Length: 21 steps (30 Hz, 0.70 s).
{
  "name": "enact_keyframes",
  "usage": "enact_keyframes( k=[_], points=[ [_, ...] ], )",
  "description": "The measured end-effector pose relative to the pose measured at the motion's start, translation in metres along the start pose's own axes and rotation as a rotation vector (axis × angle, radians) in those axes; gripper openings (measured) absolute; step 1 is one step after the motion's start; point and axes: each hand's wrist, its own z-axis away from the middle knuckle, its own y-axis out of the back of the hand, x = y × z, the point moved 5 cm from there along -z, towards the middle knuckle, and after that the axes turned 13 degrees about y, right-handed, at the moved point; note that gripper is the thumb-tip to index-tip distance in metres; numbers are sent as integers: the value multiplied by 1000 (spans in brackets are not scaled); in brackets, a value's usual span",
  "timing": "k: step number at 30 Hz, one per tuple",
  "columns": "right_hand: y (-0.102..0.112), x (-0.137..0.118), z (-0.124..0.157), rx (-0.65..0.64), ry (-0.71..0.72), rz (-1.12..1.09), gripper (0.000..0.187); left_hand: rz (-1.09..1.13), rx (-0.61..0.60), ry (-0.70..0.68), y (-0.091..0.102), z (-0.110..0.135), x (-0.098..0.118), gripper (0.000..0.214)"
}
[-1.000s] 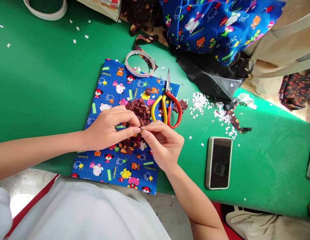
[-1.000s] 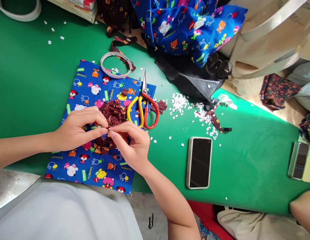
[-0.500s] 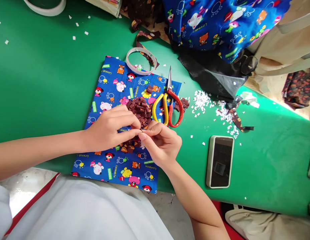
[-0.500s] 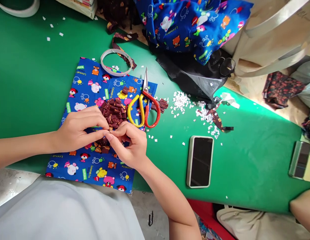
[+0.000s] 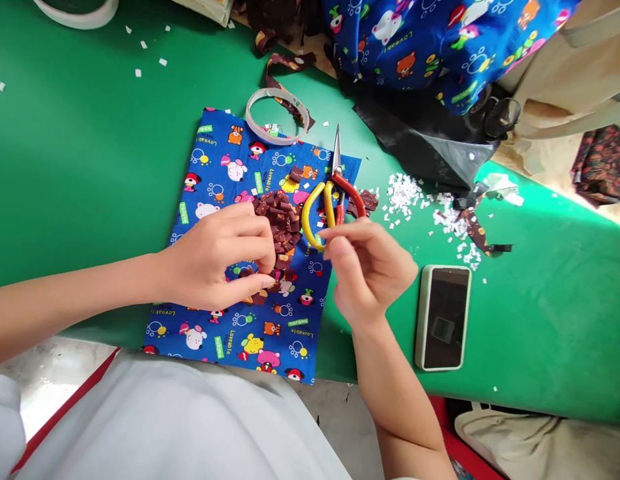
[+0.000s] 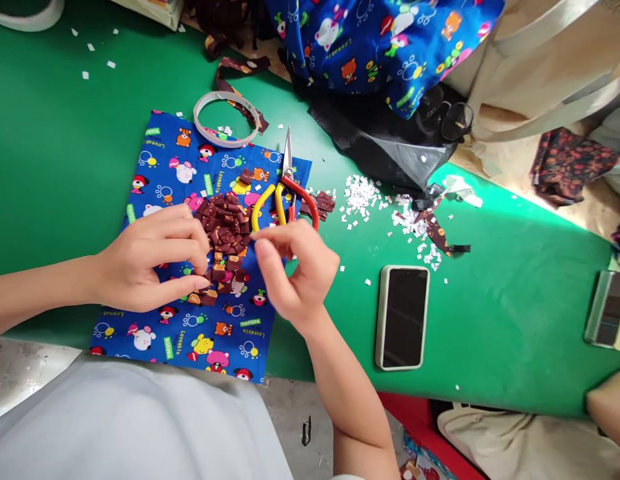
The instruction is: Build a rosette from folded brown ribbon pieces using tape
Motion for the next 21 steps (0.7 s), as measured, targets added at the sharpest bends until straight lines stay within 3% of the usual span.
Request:
enact_keyframes(
  k=[5, 9, 16, 19, 21],
  points=[
    [7, 24, -3, -54, -4, 394, 7, -182, -73, -42, -9, 1, -3, 13],
    [4, 31, -3, -134, 31, 541, 6, -259, -115, -41, -15, 1, -6, 7],
    [4, 34, 2, -165, -8, 606, 12, -232, 45, -109, -3, 0, -12, 30],
    [4, 35, 3, -193, -18, 645, 18, -377, 151, -62, 12, -7, -28, 42],
    [3, 36, 4, -213, -17, 666, 20, -468, 143, 3, 20, -14, -42, 57]
  ],
)
